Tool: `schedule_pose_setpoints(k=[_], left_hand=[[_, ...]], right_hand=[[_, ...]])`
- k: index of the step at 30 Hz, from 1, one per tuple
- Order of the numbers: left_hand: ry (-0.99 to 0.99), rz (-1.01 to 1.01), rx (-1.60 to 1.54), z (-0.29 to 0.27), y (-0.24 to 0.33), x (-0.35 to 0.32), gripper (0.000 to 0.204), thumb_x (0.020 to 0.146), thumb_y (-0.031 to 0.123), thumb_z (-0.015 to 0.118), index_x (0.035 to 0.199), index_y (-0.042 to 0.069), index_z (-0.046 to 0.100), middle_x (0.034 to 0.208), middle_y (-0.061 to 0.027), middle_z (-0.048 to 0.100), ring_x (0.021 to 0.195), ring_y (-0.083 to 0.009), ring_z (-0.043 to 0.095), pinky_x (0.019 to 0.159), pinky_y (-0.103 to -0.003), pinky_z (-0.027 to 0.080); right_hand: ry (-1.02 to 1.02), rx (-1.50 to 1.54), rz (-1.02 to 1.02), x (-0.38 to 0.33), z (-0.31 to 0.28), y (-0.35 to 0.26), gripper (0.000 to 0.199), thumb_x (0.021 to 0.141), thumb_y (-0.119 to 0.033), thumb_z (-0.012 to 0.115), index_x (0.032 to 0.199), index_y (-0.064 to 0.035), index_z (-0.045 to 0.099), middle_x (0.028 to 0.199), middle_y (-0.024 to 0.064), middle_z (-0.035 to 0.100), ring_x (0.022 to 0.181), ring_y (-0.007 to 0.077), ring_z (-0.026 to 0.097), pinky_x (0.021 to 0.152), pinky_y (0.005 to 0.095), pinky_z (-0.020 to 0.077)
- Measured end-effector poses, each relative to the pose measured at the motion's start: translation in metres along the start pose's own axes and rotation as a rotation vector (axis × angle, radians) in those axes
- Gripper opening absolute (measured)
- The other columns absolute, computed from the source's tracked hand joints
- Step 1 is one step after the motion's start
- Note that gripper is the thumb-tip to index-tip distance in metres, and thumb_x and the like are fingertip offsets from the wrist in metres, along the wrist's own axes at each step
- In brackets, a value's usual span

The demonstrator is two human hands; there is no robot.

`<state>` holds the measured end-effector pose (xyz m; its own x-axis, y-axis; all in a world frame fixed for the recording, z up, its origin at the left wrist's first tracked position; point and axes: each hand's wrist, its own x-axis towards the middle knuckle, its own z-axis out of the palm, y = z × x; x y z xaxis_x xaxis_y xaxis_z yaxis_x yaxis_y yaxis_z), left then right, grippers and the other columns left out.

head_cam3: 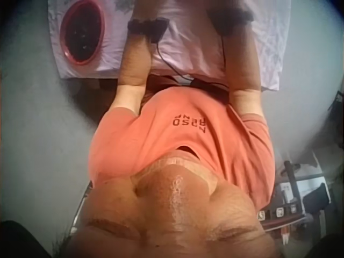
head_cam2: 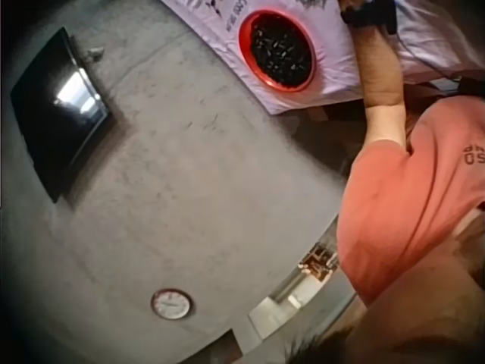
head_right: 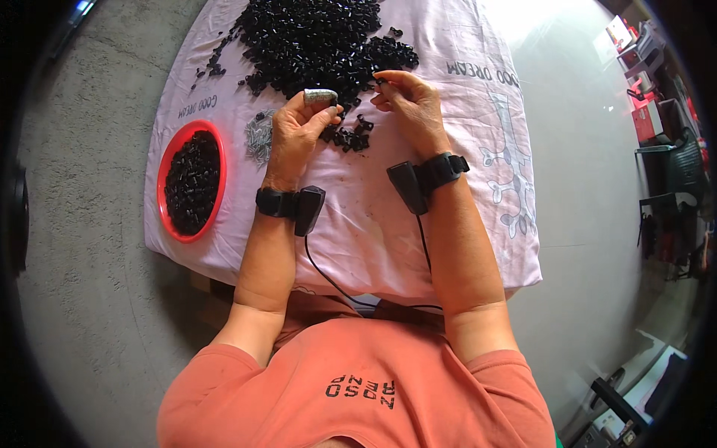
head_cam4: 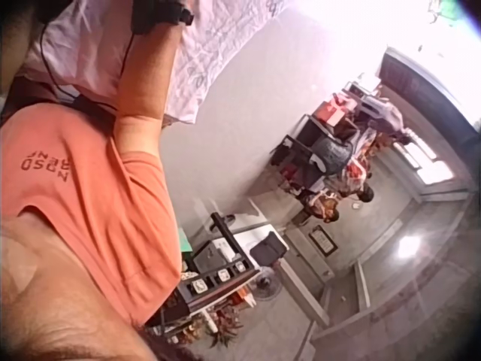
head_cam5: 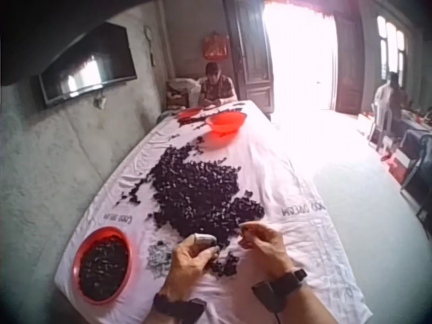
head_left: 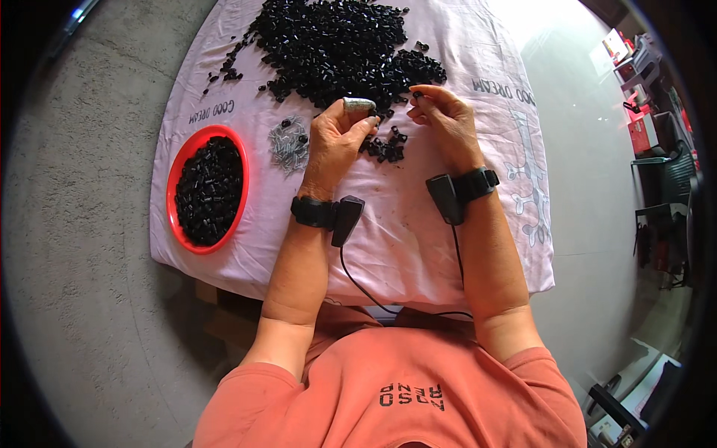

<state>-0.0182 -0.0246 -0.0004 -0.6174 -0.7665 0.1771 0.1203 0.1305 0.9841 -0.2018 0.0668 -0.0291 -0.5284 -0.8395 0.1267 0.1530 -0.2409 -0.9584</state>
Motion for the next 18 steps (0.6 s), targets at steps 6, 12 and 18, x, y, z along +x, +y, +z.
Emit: schedule_pose_setpoints(k=[6, 12, 18], left_hand=[[-0.018, -0.022, -0.051, -0.003, 0.0003, -0.0002, 0.02, 0.092, -0.001, 0.064, 0.112, 0.0, 0.065, 0.097, -0.0067, 0.071, 0.084, -0.0108, 0.067, 0.077, -0.024, 0.055], [0.001, -0.03, -0.073, -0.0008, 0.0029, 0.0006, 0.024, 0.094, 0.0, 0.062, 0.118, -0.001, 0.065, 0.102, -0.007, 0.07, 0.087, -0.0107, 0.067, 0.079, -0.024, 0.054], [-0.007, -0.04, -0.027, -0.0043, -0.0021, 0.001, 0.026, 0.094, 0.0, 0.062, 0.12, 0.0, 0.066, 0.101, -0.0059, 0.07, 0.086, -0.0093, 0.065, 0.079, -0.023, 0.054]], right_hand=[[-0.016, -0.03, 0.049, -0.0023, 0.0025, -0.0063, 0.021, 0.098, -0.009, 0.061, 0.117, -0.0021, 0.068, 0.098, 0.005, 0.07, 0.084, 0.0117, 0.067, 0.076, 0.0239, 0.0543], [-0.078, -0.045, 0.029, -0.0028, 0.0046, -0.0066, 0.023, 0.098, -0.007, 0.06, 0.119, -0.0013, 0.068, 0.099, 0.0073, 0.071, 0.083, 0.0127, 0.068, 0.077, 0.0256, 0.0559], [-0.145, -0.023, 0.067, -0.0032, 0.0065, -0.0099, 0.024, 0.098, -0.007, 0.06, 0.121, -0.0007, 0.067, 0.101, 0.0084, 0.072, 0.084, 0.0127, 0.069, 0.078, 0.0256, 0.0567]])
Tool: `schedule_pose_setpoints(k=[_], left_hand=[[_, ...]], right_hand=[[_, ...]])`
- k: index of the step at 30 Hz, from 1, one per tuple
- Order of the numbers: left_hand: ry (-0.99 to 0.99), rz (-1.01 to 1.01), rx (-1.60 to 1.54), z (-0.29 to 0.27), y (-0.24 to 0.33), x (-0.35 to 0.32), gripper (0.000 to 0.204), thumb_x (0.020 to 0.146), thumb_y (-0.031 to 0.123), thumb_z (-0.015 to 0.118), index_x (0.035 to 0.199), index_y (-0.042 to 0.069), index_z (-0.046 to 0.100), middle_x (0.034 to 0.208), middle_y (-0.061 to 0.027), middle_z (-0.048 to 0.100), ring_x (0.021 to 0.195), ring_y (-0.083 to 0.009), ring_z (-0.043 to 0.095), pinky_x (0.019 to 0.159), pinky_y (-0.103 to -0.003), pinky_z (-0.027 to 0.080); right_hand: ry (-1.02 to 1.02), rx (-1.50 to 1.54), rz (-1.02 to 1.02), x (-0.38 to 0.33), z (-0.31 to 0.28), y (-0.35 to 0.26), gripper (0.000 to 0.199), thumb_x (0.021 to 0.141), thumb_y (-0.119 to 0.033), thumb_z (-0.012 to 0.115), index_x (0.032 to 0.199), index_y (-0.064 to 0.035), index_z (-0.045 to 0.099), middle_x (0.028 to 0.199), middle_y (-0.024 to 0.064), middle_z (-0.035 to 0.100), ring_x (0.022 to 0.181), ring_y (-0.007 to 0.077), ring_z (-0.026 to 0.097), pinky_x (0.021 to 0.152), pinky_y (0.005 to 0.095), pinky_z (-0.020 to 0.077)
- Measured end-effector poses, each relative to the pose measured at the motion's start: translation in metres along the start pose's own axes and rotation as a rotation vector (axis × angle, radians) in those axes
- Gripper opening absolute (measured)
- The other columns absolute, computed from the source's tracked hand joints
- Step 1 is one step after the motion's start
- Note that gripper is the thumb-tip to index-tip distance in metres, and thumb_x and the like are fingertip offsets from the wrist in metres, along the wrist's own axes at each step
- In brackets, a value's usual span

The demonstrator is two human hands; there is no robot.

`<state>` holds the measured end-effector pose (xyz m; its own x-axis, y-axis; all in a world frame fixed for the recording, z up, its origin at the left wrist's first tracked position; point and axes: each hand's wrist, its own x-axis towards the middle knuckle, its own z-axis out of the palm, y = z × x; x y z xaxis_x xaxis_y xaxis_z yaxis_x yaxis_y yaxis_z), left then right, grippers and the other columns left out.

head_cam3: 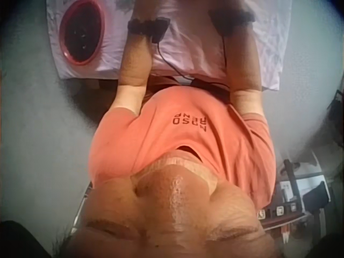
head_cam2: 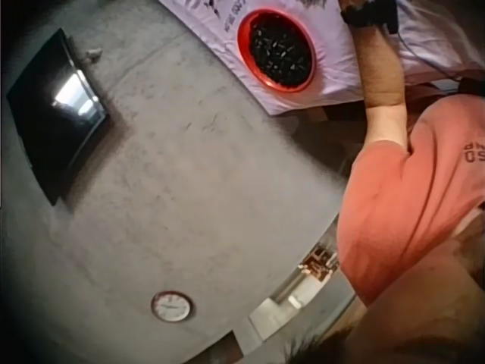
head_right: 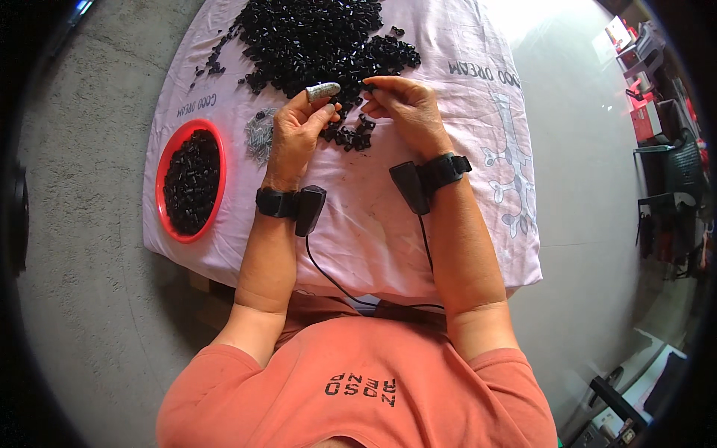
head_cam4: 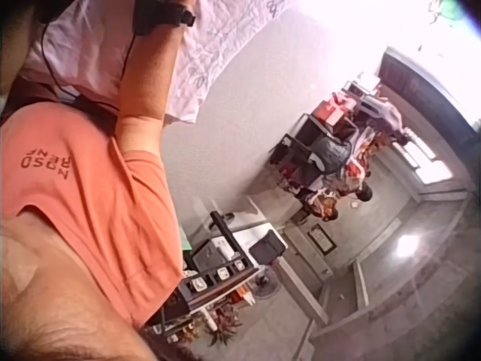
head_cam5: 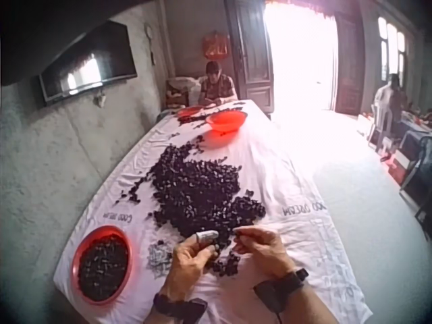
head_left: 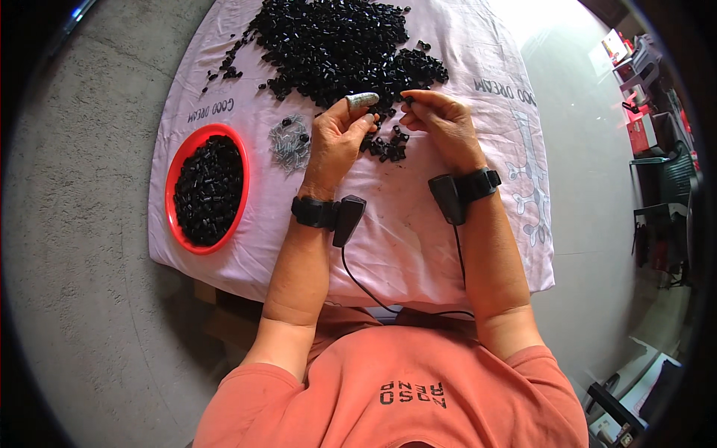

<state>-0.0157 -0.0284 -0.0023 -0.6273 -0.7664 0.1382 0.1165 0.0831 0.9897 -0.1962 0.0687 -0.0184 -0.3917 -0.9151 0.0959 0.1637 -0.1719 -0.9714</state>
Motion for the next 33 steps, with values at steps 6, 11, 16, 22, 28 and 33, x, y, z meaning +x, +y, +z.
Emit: schedule_pose_setpoints(k=[6, 11, 16, 22, 28, 33], left_hand=[[0.025, 0.002, 0.075, 0.001, 0.001, 0.0, 0.025, 0.094, 0.001, 0.062, 0.119, 0.001, 0.067, 0.099, -0.0047, 0.071, 0.084, -0.0075, 0.064, 0.079, -0.022, 0.052], [0.078, 0.055, 0.24, -0.006, 0.001, 0.001, 0.023, 0.093, 0.002, 0.062, 0.116, 0.0, 0.068, 0.099, -0.0039, 0.072, 0.084, -0.0063, 0.064, 0.078, -0.021, 0.051], [0.108, 0.126, 0.458, -0.007, 0.001, 0.0, 0.023, 0.09, 0.003, 0.065, 0.112, 0.0, 0.069, 0.094, -0.0043, 0.073, 0.079, -0.0066, 0.065, 0.073, -0.023, 0.052], [0.189, 0.18, 0.551, -0.012, -0.003, 0.003, 0.019, 0.082, 0.004, 0.069, 0.101, 0.002, 0.07, 0.083, -0.009, 0.072, 0.071, -0.0165, 0.069, 0.066, -0.03, 0.054], [0.166, 0.224, 0.68, -0.008, -0.001, 0.0, 0.021, 0.085, 0.002, 0.068, 0.107, 0.002, 0.069, 0.084, -0.0027, 0.072, 0.073, -0.0069, 0.064, 0.064, -0.024, 0.051], [0.213, 0.229, 0.614, -0.008, -0.006, 0.003, 0.023, 0.085, 0.002, 0.068, 0.108, 0.003, 0.07, 0.087, -0.0046, 0.072, 0.072, -0.0095, 0.065, 0.066, -0.025, 0.052]], right_hand=[[-0.031, 0.057, 0.031, -0.002, -0.002, 0.001, 0.024, 0.098, -0.007, 0.06, 0.12, -0.0006, 0.067, 0.102, 0.0092, 0.072, 0.085, 0.0126, 0.069, 0.079, 0.0254, 0.0569], [0.016, 0.006, 0.028, -0.002, 0.0, -0.003, 0.022, 0.098, -0.009, 0.062, 0.117, -0.0008, 0.068, 0.099, 0.0079, 0.071, 0.085, 0.0128, 0.069, 0.078, 0.0242, 0.0557], [0.091, 0.039, 0.001, -0.004, 0.002, -0.004, 0.021, 0.098, -0.013, 0.063, 0.114, -0.0027, 0.069, 0.097, 0.0061, 0.071, 0.085, 0.0124, 0.069, 0.077, 0.023, 0.0545], [0.09, 0.065, 0.003, -0.003, 0.0, -0.004, 0.021, 0.099, -0.014, 0.061, 0.116, -0.0031, 0.067, 0.098, 0.0065, 0.071, 0.085, 0.0128, 0.069, 0.076, 0.0239, 0.0552], [0.065, 0.008, -0.011, -0.002, 0.003, -0.002, 0.018, 0.099, -0.013, 0.06, 0.114, -0.0036, 0.065, 0.098, 0.009, 0.072, 0.086, 0.0151, 0.071, 0.074, 0.0243, 0.0558], [0.094, 0.0, 0.021, -0.004, 0.007, -0.008, 0.017, 0.099, -0.013, 0.061, 0.112, -0.0043, 0.066, 0.101, 0.0101, 0.073, 0.089, 0.0162, 0.072, 0.074, 0.0244, 0.0555]])
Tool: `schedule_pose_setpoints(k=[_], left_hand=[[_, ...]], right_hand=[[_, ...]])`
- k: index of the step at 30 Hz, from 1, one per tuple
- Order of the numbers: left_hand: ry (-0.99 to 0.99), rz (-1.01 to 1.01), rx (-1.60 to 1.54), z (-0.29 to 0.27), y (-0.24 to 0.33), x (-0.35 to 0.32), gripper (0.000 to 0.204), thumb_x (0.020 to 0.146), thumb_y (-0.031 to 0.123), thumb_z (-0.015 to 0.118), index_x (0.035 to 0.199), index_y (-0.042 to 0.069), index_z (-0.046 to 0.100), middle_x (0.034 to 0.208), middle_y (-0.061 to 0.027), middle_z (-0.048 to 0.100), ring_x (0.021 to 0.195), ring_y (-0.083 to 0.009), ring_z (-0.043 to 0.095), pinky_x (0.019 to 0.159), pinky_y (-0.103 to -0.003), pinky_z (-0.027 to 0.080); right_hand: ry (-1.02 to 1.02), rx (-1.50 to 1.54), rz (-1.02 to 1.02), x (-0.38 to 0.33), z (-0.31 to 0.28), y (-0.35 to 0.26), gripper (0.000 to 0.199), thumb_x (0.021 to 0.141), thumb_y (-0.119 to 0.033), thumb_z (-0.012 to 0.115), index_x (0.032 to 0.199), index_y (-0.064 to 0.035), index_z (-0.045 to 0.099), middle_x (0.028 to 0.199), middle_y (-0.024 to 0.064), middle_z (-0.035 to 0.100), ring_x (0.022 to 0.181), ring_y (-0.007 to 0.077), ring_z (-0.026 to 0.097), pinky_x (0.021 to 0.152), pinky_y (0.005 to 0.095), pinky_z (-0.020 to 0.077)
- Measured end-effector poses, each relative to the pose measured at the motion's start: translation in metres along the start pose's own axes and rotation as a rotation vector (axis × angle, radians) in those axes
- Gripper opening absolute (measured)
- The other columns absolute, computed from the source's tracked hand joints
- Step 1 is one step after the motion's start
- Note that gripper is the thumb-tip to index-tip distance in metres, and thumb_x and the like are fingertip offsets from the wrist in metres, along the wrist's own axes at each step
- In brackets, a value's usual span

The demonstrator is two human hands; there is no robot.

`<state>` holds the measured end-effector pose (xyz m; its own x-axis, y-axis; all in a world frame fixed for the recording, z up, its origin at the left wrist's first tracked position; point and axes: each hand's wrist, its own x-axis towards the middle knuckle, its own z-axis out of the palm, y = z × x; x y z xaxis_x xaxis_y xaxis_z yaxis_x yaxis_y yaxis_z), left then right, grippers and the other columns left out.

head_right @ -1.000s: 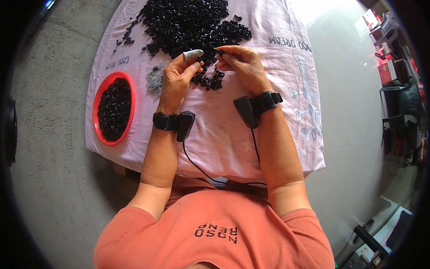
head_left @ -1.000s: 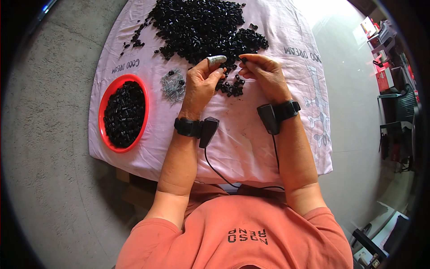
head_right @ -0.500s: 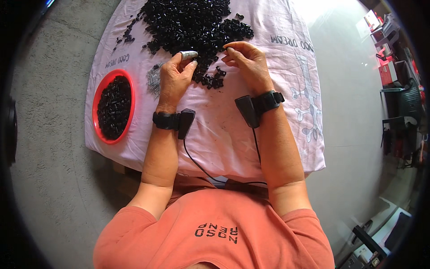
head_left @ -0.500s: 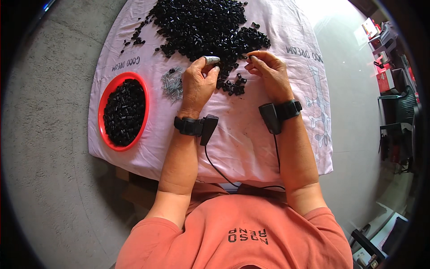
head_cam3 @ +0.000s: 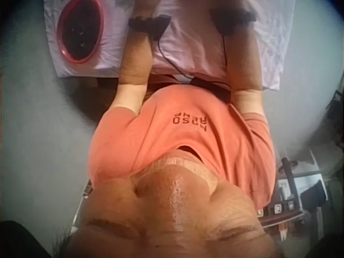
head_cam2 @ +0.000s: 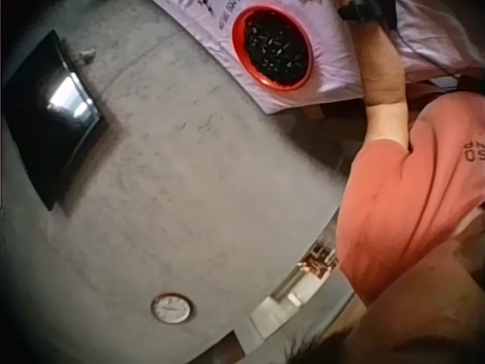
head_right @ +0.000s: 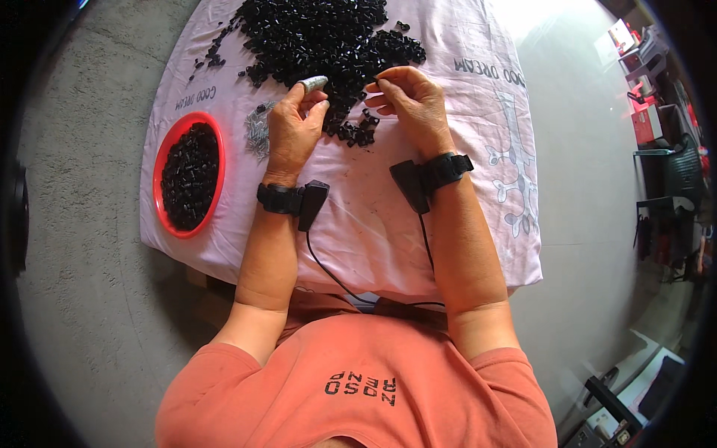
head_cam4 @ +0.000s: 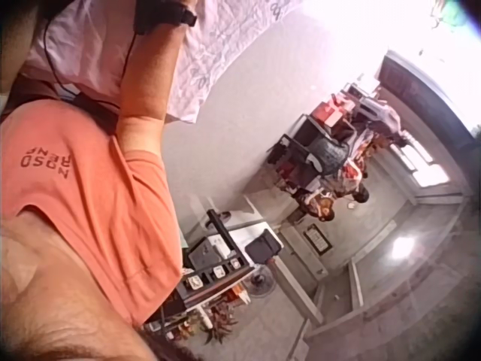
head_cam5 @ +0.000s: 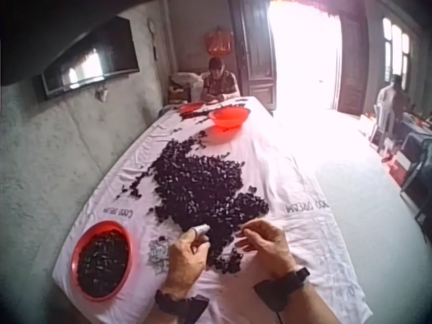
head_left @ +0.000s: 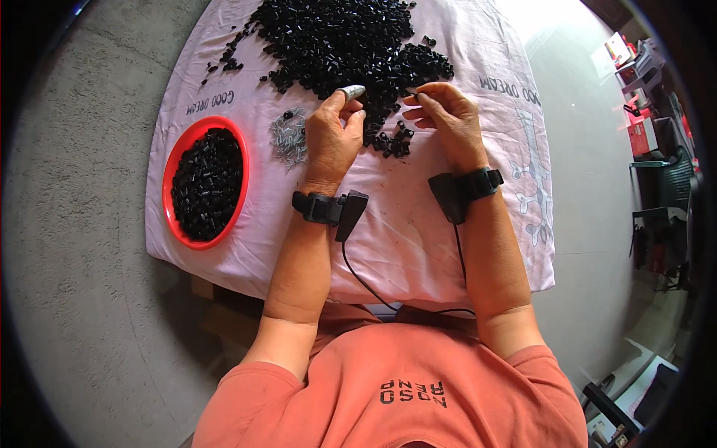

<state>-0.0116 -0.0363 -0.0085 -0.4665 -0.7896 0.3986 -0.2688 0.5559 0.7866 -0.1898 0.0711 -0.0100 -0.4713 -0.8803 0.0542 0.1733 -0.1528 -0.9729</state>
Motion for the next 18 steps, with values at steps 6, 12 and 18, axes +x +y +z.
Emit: schedule_pose_setpoints(k=[6, 12, 18], left_hand=[[-0.031, 0.129, 0.045, 0.0, 0.014, -0.002, 0.014, 0.084, 0.0, 0.069, 0.098, 0.002, 0.072, 0.085, -0.0069, 0.069, 0.071, -0.0136, 0.065, 0.066, -0.026, 0.052], [-0.09, 0.273, 0.08, 0.021, 0.021, -0.005, 0.012, 0.079, 0.0, 0.074, 0.091, 0.002, 0.071, 0.082, -0.009, 0.062, 0.071, -0.0232, 0.062, 0.063, -0.033, 0.049], [-0.148, 0.343, 0.195, 0.024, 0.019, -0.003, 0.015, 0.076, 0.004, 0.076, 0.089, 0.002, 0.07, 0.087, -0.0081, 0.062, 0.086, -0.0281, 0.061, 0.078, -0.039, 0.049]], right_hand=[[-0.007, -0.09, -0.113, 0.004, -0.007, 0.011, 0.015, 0.096, -0.012, 0.065, 0.11, -0.0051, 0.067, 0.098, 0.0062, 0.073, 0.08, 0.0113, 0.069, 0.07, 0.0236, 0.0535], [-0.001, -0.024, -0.063, 0.004, -0.008, 0.009, 0.016, 0.093, -0.011, 0.069, 0.108, -0.0045, 0.067, 0.091, 0.0049, 0.072, 0.075, 0.0086, 0.066, 0.066, 0.0222, 0.0528], [-0.024, 0.01, -0.033, 0.004, -0.005, 0.006, 0.016, 0.094, -0.009, 0.066, 0.109, -0.0023, 0.066, 0.096, 0.0082, 0.073, 0.079, 0.0118, 0.069, 0.069, 0.0236, 0.0558]])
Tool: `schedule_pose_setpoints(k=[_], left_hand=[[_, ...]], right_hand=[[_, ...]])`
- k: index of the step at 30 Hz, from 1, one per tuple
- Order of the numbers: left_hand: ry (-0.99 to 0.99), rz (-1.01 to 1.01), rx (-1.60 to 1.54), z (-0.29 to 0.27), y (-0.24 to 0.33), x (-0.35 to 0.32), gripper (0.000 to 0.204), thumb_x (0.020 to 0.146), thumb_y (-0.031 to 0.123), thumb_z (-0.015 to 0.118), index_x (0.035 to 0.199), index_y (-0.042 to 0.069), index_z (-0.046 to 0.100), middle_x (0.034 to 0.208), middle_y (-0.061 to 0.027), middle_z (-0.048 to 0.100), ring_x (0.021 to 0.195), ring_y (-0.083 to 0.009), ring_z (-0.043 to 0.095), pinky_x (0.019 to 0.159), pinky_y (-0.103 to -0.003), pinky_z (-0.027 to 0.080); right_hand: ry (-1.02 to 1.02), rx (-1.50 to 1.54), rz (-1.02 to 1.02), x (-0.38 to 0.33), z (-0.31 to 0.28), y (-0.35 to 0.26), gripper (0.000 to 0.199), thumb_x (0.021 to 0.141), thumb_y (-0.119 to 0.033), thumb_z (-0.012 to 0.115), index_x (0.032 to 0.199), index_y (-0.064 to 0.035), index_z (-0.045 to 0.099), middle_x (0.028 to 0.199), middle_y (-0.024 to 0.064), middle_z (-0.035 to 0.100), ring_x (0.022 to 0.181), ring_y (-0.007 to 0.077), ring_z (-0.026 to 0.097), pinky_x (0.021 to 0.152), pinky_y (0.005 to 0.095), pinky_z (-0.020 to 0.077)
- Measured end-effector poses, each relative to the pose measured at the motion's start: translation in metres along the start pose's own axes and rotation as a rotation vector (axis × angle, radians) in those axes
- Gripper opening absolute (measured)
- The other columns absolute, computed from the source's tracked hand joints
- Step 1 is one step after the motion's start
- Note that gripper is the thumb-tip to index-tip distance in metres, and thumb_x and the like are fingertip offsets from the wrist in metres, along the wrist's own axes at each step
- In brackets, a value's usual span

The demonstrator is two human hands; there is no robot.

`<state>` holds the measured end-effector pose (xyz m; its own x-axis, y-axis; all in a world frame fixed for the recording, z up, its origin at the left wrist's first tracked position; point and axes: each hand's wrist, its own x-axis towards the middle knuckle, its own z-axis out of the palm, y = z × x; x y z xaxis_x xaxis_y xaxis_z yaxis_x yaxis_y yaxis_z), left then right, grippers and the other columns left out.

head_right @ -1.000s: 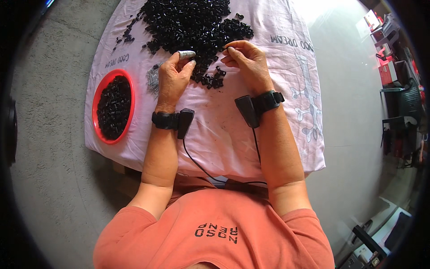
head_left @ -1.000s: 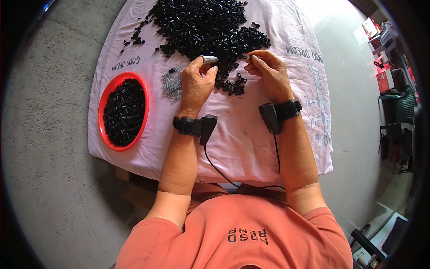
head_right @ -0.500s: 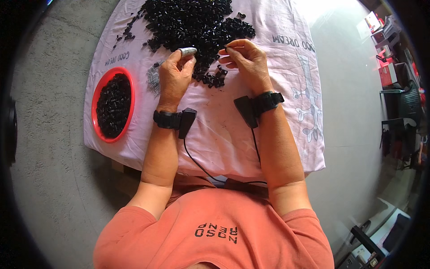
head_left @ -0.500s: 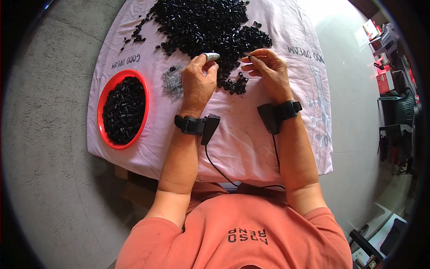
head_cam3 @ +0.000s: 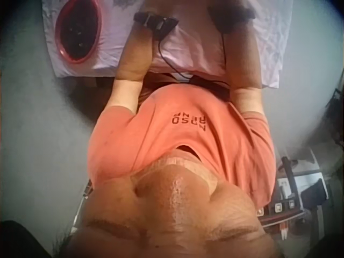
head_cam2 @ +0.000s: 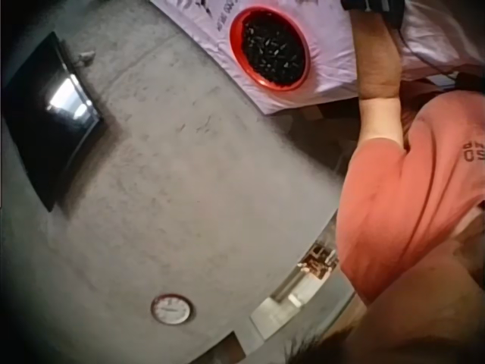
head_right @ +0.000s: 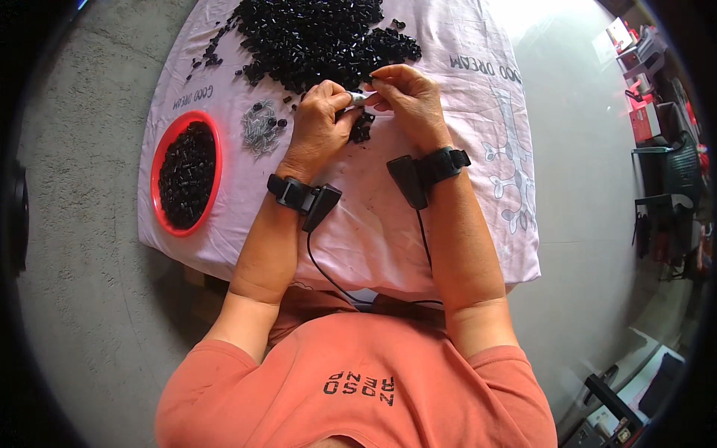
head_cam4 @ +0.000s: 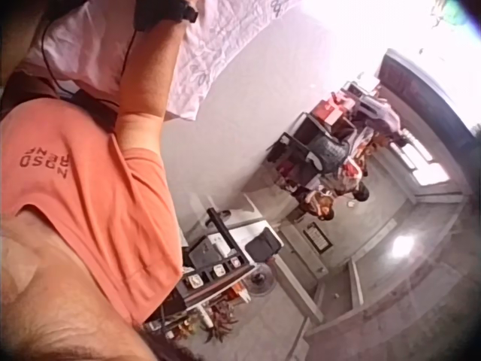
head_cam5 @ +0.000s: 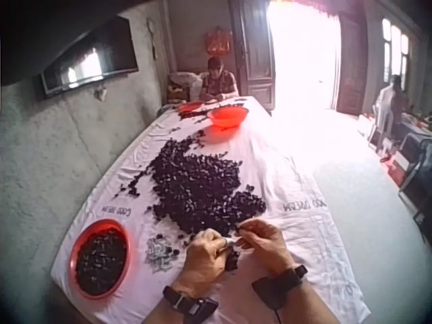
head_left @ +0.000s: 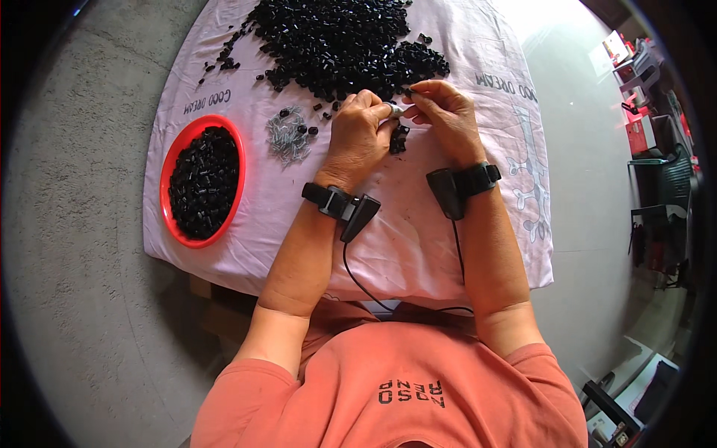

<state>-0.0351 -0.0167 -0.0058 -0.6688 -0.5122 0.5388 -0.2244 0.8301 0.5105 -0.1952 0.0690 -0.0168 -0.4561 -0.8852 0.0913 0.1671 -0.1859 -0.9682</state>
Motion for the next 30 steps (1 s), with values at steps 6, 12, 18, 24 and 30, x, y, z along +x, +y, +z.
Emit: schedule_pose_setpoints(k=[6, 12, 18, 24, 30], left_hand=[[-0.03, 0.001, 0.019, 0.0011, -0.0023, -0.0009, 0.012, 0.077, 0.004, 0.075, 0.087, 0.004, 0.07, 0.088, -0.0082, 0.062, 0.087, -0.0288, 0.06, 0.078, -0.039, 0.049], [-0.04, 0.008, 0.024, 0.0009, -0.0025, -0.0013, 0.013, 0.078, 0.003, 0.073, 0.09, 0.005, 0.069, 0.087, -0.0087, 0.061, 0.087, -0.0292, 0.06, 0.079, -0.039, 0.048], [-0.023, -0.011, -0.009, 0.001, 0.0019, -0.0023, 0.017, 0.076, 0.004, 0.075, 0.092, 0.003, 0.07, 0.09, -0.0086, 0.061, 0.088, -0.0287, 0.06, 0.079, -0.039, 0.049], [-0.061, -0.012, 0.019, -0.0005, 0.0017, -0.0038, 0.018, 0.073, 0.004, 0.076, 0.091, 0.003, 0.071, 0.092, -0.0073, 0.061, 0.089, -0.0273, 0.06, 0.079, -0.037, 0.049], [-0.056, 0.021, 0.003, 0.0003, 0.0017, -0.0039, 0.015, 0.074, 0.002, 0.073, 0.088, 0.003, 0.07, 0.092, -0.0079, 0.061, 0.089, -0.0282, 0.06, 0.079, -0.038, 0.049]], right_hand=[[-0.024, 0.015, 0.004, 0.0003, -0.0005, 0.0023, 0.016, 0.095, -0.008, 0.065, 0.11, -0.0019, 0.065, 0.098, 0.0097, 0.073, 0.081, 0.0138, 0.071, 0.07, 0.0246, 0.0566], [-0.01, 0.01, -0.008, 0.0013, -0.0027, 0.0035, 0.016, 0.095, -0.009, 0.065, 0.11, -0.0022, 0.065, 0.097, 0.0093, 0.073, 0.083, 0.0143, 0.071, 0.073, 0.025, 0.0565], [-0.001, -0.009, -0.037, 0.0005, -0.0048, 0.0046, 0.017, 0.096, -0.008, 0.064, 0.111, -0.0012, 0.066, 0.097, 0.0086, 0.072, 0.084, 0.0145, 0.071, 0.075, 0.0253, 0.0566], [-0.006, -0.008, -0.019, 0.0004, -0.002, 0.0031, 0.019, 0.096, -0.006, 0.064, 0.113, -0.0002, 0.068, 0.097, 0.0089, 0.072, 0.084, 0.0147, 0.071, 0.075, 0.0259, 0.0571], [-0.015, -0.007, 0.007, -0.0005, -0.0012, 0.0019, 0.021, 0.095, -0.007, 0.064, 0.115, -0.0021, 0.07, 0.1, 0.0069, 0.073, 0.082, 0.0107, 0.068, 0.077, 0.0248, 0.0557]])
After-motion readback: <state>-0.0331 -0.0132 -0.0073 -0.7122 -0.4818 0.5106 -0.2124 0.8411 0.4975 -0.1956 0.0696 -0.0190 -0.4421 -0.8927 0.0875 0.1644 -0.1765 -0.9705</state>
